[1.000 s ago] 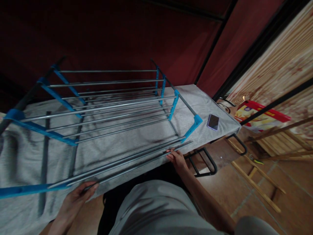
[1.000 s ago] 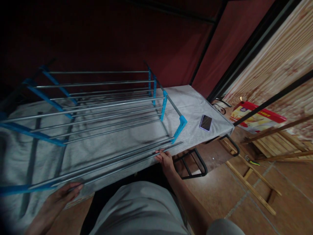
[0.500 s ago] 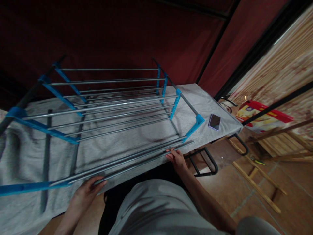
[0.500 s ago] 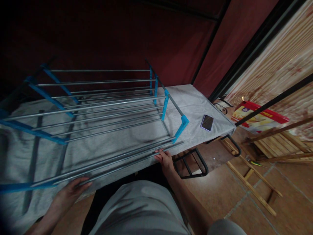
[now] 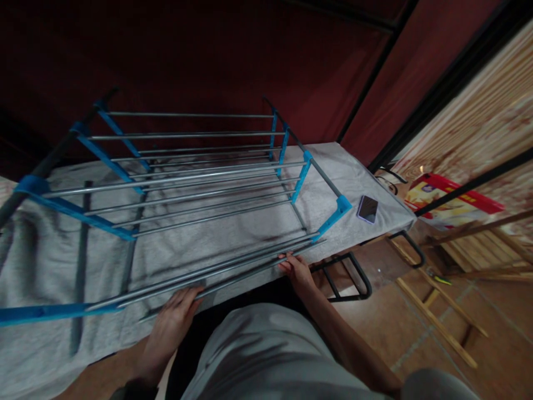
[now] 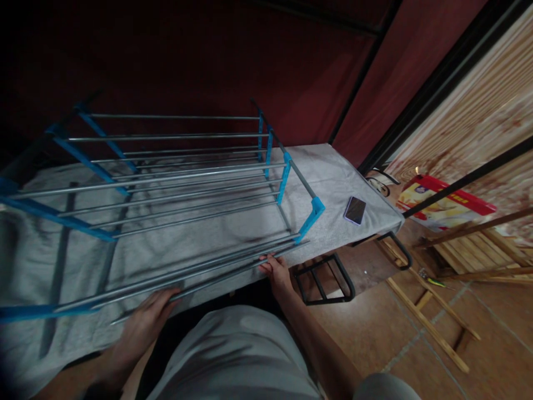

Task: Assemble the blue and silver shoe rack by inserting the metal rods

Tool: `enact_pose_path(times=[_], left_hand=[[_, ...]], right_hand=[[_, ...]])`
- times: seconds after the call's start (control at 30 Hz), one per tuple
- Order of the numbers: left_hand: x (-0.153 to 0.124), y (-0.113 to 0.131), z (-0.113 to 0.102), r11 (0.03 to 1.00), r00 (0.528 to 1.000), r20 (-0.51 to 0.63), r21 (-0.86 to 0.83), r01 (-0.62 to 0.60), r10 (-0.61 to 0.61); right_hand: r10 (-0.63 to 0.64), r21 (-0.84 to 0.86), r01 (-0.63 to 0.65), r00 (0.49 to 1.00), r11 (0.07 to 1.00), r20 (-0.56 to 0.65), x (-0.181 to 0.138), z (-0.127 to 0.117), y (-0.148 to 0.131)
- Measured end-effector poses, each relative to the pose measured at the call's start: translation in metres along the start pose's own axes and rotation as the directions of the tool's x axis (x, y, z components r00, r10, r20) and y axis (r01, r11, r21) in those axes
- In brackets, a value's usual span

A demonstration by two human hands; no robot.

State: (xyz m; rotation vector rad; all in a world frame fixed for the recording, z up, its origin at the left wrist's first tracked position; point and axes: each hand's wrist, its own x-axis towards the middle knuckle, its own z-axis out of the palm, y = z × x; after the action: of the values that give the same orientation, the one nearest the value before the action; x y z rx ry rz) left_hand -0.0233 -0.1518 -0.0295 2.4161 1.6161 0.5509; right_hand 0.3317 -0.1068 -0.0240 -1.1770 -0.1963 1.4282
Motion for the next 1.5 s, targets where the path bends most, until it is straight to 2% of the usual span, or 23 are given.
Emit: enact_pose_path(times=[0.17,0.37,0.5,0.67,0.83,1.13,1.5], left_hand=[[0.012,0.012,0.005,1.000,1.000,0.003,0.013,-0.022,0.022],[0.010,0.003,-0.003,0.998,0.998,0.021,0.010,-0.058,0.058],[0.005,-0.003,-0.007,0.998,0.998,-0.010,0.034,-0.055,0.056],[0.006,0.000,-0.006,0.998,0.998,-0.014,0.034,-0.057,0.057],[0.016,0.015,0.002,0.998,0.998,0.007,0.026,-0.057,0.057],[0.046,0.057,0.015,0.994,0.993,0.092,-0.077,-0.071,0.078],[0.060,0.075,0.020,0.993,0.986,0.147,-0.091,-0.069,0.082]], right_hand=[[0.011,0.005,-0.011,1.000,1.000,0.003,0.000,0.001,-0.002],[0.013,0.012,-0.013,1.000,1.000,-0.016,0.002,-0.001,-0.005],[0.000,0.017,0.001,1.000,1.000,-0.026,0.005,-0.003,-0.011],[-0.003,0.016,0.004,0.998,1.000,-0.055,0.006,-0.007,-0.021],[0.008,0.007,-0.008,0.998,1.000,-0.062,0.003,-0.006,-0.019],[0.020,0.000,-0.020,1.000,1.000,-0.017,-0.004,-0.001,-0.006],[0.061,-0.030,-0.060,0.997,0.998,0.052,-0.006,0.000,0.000]])
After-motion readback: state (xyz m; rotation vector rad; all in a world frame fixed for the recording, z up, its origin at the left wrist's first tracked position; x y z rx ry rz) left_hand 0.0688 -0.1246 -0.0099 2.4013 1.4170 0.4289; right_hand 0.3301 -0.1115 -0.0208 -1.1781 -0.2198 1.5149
